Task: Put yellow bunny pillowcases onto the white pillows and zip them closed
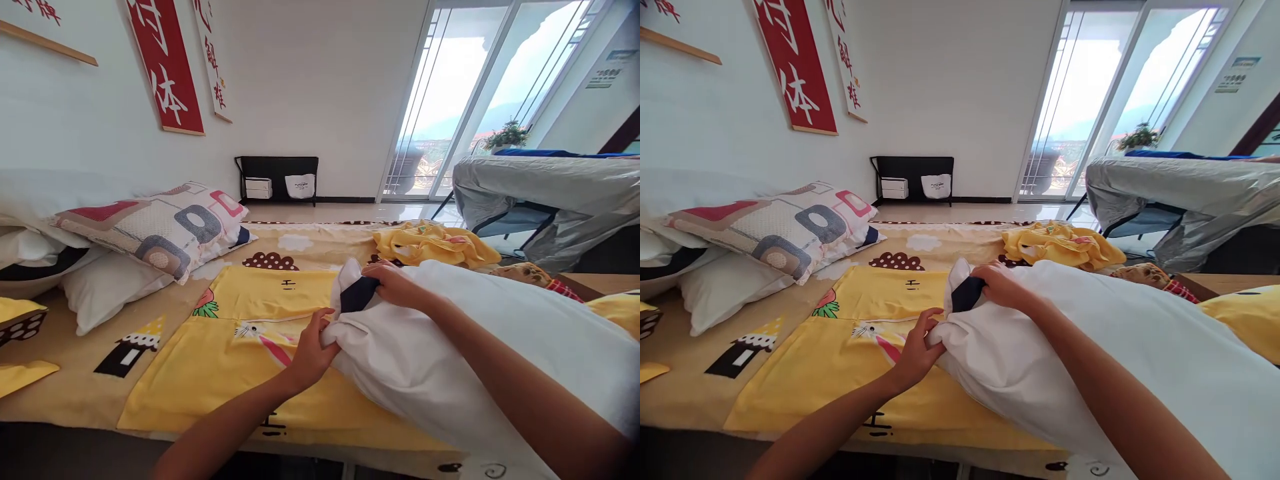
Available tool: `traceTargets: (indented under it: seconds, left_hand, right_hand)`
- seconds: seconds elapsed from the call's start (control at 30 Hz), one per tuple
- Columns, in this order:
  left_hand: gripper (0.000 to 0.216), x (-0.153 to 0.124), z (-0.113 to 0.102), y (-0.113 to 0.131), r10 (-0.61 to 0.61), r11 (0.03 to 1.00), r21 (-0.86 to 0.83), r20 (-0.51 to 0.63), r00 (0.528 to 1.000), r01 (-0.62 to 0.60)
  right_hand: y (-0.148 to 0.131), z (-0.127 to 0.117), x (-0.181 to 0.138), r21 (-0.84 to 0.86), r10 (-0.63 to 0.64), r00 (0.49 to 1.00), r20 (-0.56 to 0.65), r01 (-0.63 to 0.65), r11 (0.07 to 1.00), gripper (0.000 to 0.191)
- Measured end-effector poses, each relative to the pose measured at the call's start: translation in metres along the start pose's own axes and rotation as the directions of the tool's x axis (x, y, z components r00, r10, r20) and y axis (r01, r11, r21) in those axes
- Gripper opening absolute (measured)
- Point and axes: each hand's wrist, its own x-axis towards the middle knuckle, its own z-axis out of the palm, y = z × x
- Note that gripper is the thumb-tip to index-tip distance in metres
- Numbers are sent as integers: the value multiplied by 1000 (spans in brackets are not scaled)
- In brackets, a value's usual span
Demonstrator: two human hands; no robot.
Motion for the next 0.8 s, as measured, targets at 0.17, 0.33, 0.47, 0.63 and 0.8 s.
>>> traceTargets:
  seconds: [0.17,0.33,0.47,0.63,0.8]
  left_hand:
    - [90,20,13,7,-82,989,-127,-26,996,78]
    - [95,36,17,-1,-243,854,-465,45,969,236]
    - [66,39,16,-4,-335,737,-562,178,925,375]
    - [109,9,-7,1,-298,866,-347,219,929,360]
    - [111,-56,-35,-3,55,967,210,385,921,-145]
  right_hand:
    - [-38,9,-20,-134,-146,989,33,150,980,26]
    - [-52,32,-41,-213,-227,974,12,224,951,26]
    - [-53,40,-51,-149,-180,983,36,183,972,32]
    - [-38,39,-50,-140,-64,997,-32,59,988,43]
    - [-13,31,-28,53,194,965,-174,-187,981,40]
